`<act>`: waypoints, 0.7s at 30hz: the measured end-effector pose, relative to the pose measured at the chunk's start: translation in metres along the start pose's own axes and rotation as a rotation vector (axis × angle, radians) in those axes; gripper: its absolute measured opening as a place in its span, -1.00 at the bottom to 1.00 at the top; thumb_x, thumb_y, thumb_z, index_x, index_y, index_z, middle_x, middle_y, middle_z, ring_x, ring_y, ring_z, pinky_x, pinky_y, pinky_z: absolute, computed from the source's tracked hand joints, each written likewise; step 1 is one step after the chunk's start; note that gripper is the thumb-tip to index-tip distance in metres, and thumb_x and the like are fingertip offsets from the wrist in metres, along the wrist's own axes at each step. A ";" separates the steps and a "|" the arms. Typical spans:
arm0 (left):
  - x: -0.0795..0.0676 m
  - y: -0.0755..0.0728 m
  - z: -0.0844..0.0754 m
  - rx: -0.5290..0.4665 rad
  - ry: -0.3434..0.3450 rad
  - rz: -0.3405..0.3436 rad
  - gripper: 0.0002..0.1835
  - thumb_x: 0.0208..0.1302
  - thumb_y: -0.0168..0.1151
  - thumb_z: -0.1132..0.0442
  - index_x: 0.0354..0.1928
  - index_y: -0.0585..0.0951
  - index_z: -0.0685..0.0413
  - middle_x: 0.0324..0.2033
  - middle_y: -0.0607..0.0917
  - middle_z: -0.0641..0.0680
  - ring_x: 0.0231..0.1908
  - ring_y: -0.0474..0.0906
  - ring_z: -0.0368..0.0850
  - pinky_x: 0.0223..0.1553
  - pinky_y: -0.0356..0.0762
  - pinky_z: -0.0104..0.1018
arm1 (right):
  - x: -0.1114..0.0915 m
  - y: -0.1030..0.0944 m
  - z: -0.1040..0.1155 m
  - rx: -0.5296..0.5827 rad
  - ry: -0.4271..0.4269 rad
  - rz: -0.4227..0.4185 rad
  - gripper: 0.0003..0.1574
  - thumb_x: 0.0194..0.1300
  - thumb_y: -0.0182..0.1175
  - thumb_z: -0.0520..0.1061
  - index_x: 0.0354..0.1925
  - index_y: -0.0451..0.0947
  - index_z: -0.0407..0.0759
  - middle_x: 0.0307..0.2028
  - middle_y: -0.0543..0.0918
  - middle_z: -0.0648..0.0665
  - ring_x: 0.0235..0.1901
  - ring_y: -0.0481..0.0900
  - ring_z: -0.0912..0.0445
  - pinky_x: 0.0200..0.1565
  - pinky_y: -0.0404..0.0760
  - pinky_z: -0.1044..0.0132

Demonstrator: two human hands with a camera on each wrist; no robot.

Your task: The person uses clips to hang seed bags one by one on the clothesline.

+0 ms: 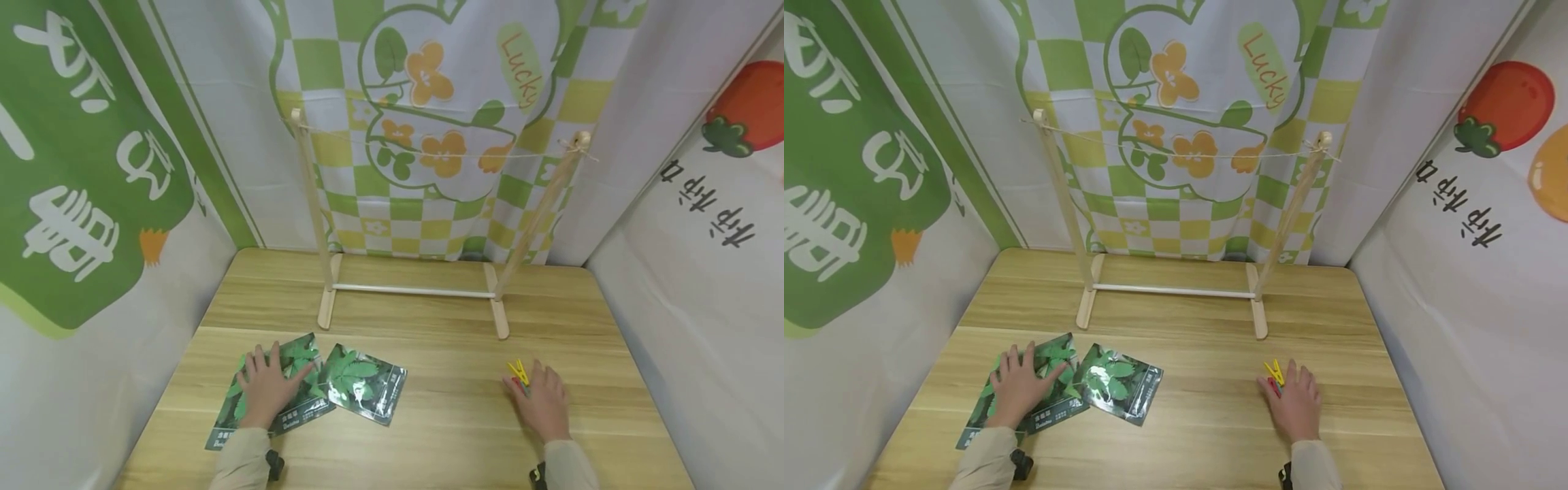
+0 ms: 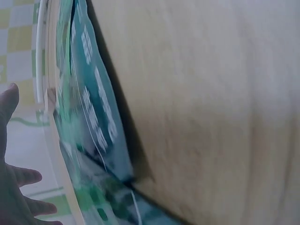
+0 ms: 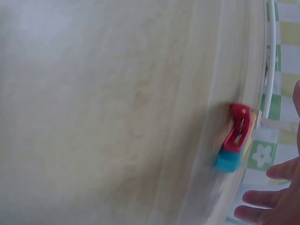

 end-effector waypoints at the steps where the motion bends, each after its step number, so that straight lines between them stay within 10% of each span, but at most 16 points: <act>1: -0.001 -0.001 0.004 0.000 -0.004 -0.006 0.10 0.18 0.10 -0.43 0.48 0.05 0.25 0.43 -0.08 0.54 0.42 -0.22 0.56 0.27 -0.24 0.60 | -0.001 0.001 -0.002 0.003 0.006 0.008 0.21 0.35 -0.11 0.50 0.47 -0.11 -0.41 0.39 -0.01 -0.62 0.38 -0.02 -0.49 0.35 -0.11 -0.43; 21: -0.014 -0.004 0.053 0.032 -0.127 0.012 0.14 0.17 0.00 -0.50 0.47 0.00 0.26 0.32 0.01 0.66 0.34 -0.06 0.62 0.22 -0.04 0.57 | -0.008 0.006 -0.033 -0.001 0.085 0.084 0.14 0.40 -0.17 0.45 0.45 -0.08 -0.44 0.36 0.00 -0.67 0.34 -0.02 -0.54 0.33 -0.06 -0.45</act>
Point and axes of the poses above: each hand's wrist, its own x-axis towards the middle knuckle, its own y-axis out of the palm, z = x × y, the point moved 9 cm from there along x, towards the middle knuckle
